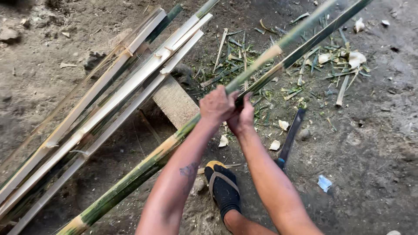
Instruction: The person splits long bamboo stalks into thin strips using a machete and a brick as a fulcrum. They repeatedly strike the bamboo to separate it, then peel and stack the resulting strips.
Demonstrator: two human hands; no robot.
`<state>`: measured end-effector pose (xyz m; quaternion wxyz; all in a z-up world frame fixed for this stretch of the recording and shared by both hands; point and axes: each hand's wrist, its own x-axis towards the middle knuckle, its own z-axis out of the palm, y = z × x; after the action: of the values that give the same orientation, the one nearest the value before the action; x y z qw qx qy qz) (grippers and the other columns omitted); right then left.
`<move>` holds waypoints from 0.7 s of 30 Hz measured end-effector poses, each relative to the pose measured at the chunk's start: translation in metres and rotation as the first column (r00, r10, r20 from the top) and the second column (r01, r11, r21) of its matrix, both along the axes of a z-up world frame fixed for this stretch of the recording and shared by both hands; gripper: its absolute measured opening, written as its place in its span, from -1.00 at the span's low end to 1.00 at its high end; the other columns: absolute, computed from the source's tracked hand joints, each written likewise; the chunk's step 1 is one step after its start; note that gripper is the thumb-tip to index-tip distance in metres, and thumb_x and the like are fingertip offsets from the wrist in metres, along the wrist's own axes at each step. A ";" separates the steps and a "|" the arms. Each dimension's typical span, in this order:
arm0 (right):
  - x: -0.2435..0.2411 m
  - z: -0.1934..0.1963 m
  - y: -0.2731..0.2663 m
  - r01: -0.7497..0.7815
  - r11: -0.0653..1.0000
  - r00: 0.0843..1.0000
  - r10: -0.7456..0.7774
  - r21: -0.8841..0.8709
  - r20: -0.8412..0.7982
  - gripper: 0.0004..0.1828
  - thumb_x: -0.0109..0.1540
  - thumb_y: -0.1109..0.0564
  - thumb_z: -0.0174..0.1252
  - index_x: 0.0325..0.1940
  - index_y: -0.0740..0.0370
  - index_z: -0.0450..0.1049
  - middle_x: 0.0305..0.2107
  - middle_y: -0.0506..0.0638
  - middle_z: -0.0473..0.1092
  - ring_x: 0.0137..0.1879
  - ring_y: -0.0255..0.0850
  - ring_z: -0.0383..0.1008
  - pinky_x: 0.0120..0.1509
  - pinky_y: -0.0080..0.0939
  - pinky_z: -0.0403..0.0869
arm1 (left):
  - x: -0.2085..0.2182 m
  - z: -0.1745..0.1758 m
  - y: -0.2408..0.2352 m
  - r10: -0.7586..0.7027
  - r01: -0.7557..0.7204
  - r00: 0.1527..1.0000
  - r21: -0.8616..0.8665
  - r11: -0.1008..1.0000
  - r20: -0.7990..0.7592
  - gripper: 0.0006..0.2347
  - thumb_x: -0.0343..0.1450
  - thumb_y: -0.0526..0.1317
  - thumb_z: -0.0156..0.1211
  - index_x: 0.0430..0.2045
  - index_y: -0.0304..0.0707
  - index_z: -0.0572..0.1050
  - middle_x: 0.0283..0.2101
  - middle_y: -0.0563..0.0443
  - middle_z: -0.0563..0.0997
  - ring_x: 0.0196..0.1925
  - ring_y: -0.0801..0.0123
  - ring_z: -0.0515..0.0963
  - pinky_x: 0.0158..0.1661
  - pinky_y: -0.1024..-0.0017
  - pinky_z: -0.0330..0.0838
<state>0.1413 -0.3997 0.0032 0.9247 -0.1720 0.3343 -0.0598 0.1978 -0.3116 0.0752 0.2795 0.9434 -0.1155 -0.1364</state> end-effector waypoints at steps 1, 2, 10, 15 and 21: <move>0.003 0.015 0.001 -0.010 1.000 0.999 0.009 0.009 0.040 -0.43 0.38 -0.29 -0.32 -0.20 0.21 0.37 -0.35 -0.01 0.40 -0.17 -0.15 0.41 0.07 -0.09 0.45 | 0.012 0.002 0.005 0.006 -0.005 0.996 0.016 1.000 -0.084 -0.56 0.41 0.20 0.04 -0.36 -0.28 0.44 -0.56 -0.01 0.55 -0.62 0.28 0.55 -0.60 0.25 0.50; 0.002 0.031 0.002 -0.019 1.000 0.997 0.018 0.019 0.081 -0.37 0.39 -0.39 -0.35 -0.32 0.15 0.30 -0.47 -0.07 0.30 -0.30 -0.18 0.31 -0.08 -0.12 0.40 | 0.027 0.007 0.012 -0.008 0.013 0.998 0.068 0.998 -0.070 -0.57 0.50 0.18 -0.07 -0.38 -0.28 0.43 -0.59 0.05 0.48 -0.67 0.34 0.43 -0.66 0.28 0.37; -0.097 0.081 -0.012 0.080 0.995 0.992 -0.085 -0.062 -0.094 -0.31 0.39 -0.47 -0.53 -0.47 0.07 0.13 -0.63 -0.12 0.07 -0.48 -0.23 0.07 -0.25 -0.14 0.24 | 0.171 0.036 0.107 0.226 -0.241 0.958 0.067 0.968 0.174 -0.48 0.58 0.23 -0.23 -0.43 -0.25 0.46 -0.63 0.12 0.34 -0.69 0.44 0.28 -0.69 0.39 0.26; -0.122 0.072 -0.018 0.119 0.988 0.979 -0.134 -0.100 -0.157 -0.30 0.40 -0.48 -0.48 -0.48 0.06 0.15 -0.64 -0.15 0.06 -0.49 -0.25 0.05 -0.27 -0.17 0.21 | 0.208 0.047 0.144 0.217 -0.242 0.922 0.040 0.969 0.320 -0.54 0.59 0.13 -0.21 -0.43 -0.26 0.47 -0.61 0.07 0.38 -0.69 0.45 0.39 -0.70 0.41 0.34; -0.057 0.060 -0.002 -0.037 0.994 0.999 0.035 -0.104 -0.023 -0.77 0.41 -0.04 0.00 -0.06 0.15 0.41 -0.40 -0.08 0.29 -0.27 -0.26 0.28 0.00 -0.19 0.38 | 0.100 0.089 0.060 0.080 -0.100 0.990 -0.179 0.979 -0.115 -0.73 0.55 -0.02 -0.09 -0.34 -0.26 0.37 -0.55 0.04 0.55 -0.63 0.42 0.53 -0.62 0.37 0.40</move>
<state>0.0844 -0.4017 0.0631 0.9118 -0.2268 0.3374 -0.0586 0.2976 -0.2517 0.1639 0.3774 0.9090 -0.0695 -0.1628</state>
